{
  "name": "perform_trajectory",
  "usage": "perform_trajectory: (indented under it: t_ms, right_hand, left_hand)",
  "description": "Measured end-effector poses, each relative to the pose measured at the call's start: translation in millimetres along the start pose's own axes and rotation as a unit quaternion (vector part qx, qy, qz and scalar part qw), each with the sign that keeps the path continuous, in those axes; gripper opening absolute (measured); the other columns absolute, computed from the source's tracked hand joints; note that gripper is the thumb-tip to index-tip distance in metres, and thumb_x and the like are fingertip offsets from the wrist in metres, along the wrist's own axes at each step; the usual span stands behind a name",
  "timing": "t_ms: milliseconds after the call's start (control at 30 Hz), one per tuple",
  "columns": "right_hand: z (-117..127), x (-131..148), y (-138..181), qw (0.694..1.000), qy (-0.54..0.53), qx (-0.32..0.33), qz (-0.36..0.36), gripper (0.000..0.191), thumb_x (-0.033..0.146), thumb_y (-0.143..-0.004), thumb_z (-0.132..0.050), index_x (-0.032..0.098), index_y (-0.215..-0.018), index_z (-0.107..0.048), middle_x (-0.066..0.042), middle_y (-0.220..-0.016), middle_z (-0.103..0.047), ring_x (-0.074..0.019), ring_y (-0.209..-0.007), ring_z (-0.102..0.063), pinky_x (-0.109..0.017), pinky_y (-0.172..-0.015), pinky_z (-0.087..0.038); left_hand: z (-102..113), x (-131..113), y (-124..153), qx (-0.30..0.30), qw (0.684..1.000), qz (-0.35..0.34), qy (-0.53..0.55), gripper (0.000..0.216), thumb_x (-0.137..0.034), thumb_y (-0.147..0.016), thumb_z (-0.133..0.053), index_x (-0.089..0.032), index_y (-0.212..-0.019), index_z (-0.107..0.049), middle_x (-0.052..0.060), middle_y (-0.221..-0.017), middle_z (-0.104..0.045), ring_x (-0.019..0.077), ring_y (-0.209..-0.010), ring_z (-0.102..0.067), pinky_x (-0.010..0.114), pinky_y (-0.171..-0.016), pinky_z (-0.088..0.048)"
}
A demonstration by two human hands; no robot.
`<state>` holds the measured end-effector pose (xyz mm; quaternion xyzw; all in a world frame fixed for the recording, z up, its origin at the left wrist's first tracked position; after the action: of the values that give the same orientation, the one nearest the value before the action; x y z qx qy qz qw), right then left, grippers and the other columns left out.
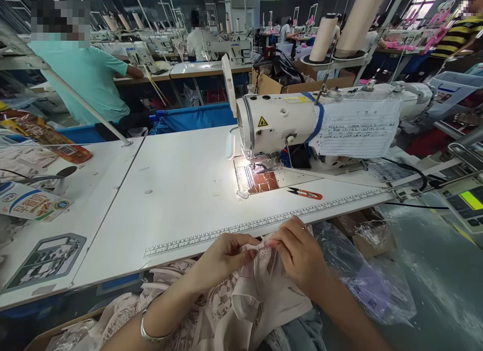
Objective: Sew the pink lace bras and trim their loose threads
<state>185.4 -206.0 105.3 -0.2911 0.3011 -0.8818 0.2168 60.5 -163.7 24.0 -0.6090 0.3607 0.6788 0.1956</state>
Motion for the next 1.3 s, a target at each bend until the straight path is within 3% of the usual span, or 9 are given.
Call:
perform_trajectory:
  t_ms: [167,267,367,467,533,667,867,1033,1300]
  right_hand:
    - [-19,5,-1,0.972,-0.205,0.100,-0.055,0.028,0.013,-0.101,-0.033,0.024,-0.077,-0.042,0.000,-0.077,-0.060,-0.0149,-0.068,-0.057,-0.029,-0.067,-0.047]
    - [-31,7,1,0.967,-0.192,0.166,-0.032,0.028,0.015,-0.100,-0.032,0.025,-0.075,-0.040,0.004,-0.064,-0.055,-0.0133,-0.053,-0.052,-0.025,-0.055,-0.043]
    - [-19,-23,1,0.993,-0.062,0.095,-0.030,0.028,0.017,-0.096,-0.036,0.026,-0.071,-0.039,0.004,-0.055,-0.046,-0.0149,-0.046,-0.044,-0.027,-0.048,-0.033]
    - [-1,-66,7,0.992,0.036,0.021,-0.122,0.030,0.019,-0.099,-0.038,0.026,-0.070,-0.038,0.006,-0.051,-0.041,-0.0146,-0.043,-0.041,-0.027,-0.046,-0.028]
    - [3,-77,11,0.984,0.070,0.025,-0.164,0.028,0.026,-0.101,-0.041,0.025,-0.073,-0.043,0.005,-0.054,-0.049,-0.0144,-0.044,-0.048,-0.025,-0.047,-0.033]
    - [-2,-45,8,0.992,0.038,0.044,-0.111,0.016,0.021,-0.102,-0.042,0.022,-0.102,-0.058,0.000,-0.075,-0.063,-0.0151,-0.062,-0.062,-0.024,-0.057,-0.047]
    - [-7,7,12,0.995,0.066,0.045,0.057,0.051,-0.001,-0.095,-0.047,0.025,-0.138,-0.057,-0.002,-0.087,-0.062,-0.0125,-0.073,-0.060,-0.023,-0.066,-0.048]
    - [-10,15,10,0.979,0.172,0.049,0.098,0.062,-0.006,-0.092,-0.045,0.020,-0.147,-0.050,-0.004,-0.083,-0.064,-0.0146,-0.071,-0.056,-0.027,-0.062,-0.041]
    - [-16,23,9,0.969,0.205,0.061,0.122,0.062,-0.007,-0.091,-0.046,0.016,-0.149,-0.048,-0.004,-0.080,-0.063,-0.0175,-0.074,-0.055,-0.031,-0.069,-0.042]
  left_hand:
    - [-5,1,-4,0.024,0.999,-0.019,-0.018,0.026,-0.035,-0.089,-0.063,-0.011,-0.091,-0.072,-0.003,-0.062,-0.045,0.0085,-0.055,-0.032,0.024,-0.052,-0.025]
    - [-6,-5,-4,0.023,0.998,-0.051,-0.019,0.019,-0.028,-0.087,-0.063,-0.011,-0.084,-0.071,0.002,-0.074,-0.057,0.0113,-0.065,-0.043,0.024,-0.060,-0.034]
    - [0,-10,1,0.006,0.998,-0.057,-0.027,0.016,-0.026,-0.086,-0.063,-0.012,-0.081,-0.069,0.003,-0.078,-0.059,0.0128,-0.068,-0.048,0.024,-0.062,-0.036]
    - [6,-13,6,-0.009,0.998,-0.048,-0.031,0.020,-0.030,-0.087,-0.064,-0.012,-0.081,-0.069,0.002,-0.077,-0.056,0.0117,-0.066,-0.045,0.024,-0.060,-0.034]
    - [5,-11,6,-0.007,0.999,-0.031,-0.021,0.025,-0.036,-0.087,-0.066,-0.012,-0.089,-0.070,-0.002,-0.068,-0.049,0.0088,-0.057,-0.036,0.024,-0.054,-0.027]
    - [1,-4,0,-0.026,0.998,-0.011,0.056,0.042,-0.052,-0.079,-0.075,-0.011,-0.084,-0.070,-0.005,-0.058,-0.040,0.0068,-0.052,-0.028,0.024,-0.050,-0.019]
    - [10,-10,-4,-0.100,0.988,-0.085,0.078,0.045,-0.056,-0.079,-0.075,-0.013,-0.070,-0.068,0.002,-0.073,-0.054,0.0134,-0.069,-0.047,0.026,-0.064,-0.036]
    - [1,-8,-4,-0.056,0.990,-0.075,0.103,0.040,-0.052,-0.088,-0.067,-0.013,-0.080,-0.068,0.001,-0.070,-0.055,0.0128,-0.066,-0.046,0.026,-0.064,-0.036]
    - [1,1,-5,-0.073,0.987,-0.053,0.135,0.038,-0.049,-0.089,-0.068,-0.012,-0.085,-0.074,0.005,-0.075,-0.062,0.0152,-0.071,-0.050,0.026,-0.067,-0.038]
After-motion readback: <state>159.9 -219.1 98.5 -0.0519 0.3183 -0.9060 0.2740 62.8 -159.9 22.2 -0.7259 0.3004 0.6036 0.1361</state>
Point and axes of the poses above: each hand's wrist, its own y-axis away from the middle knuckle, its own z-axis out of the back of the hand, x = y × z, the point moved 9 cm from there along -y, towards the middle knuckle
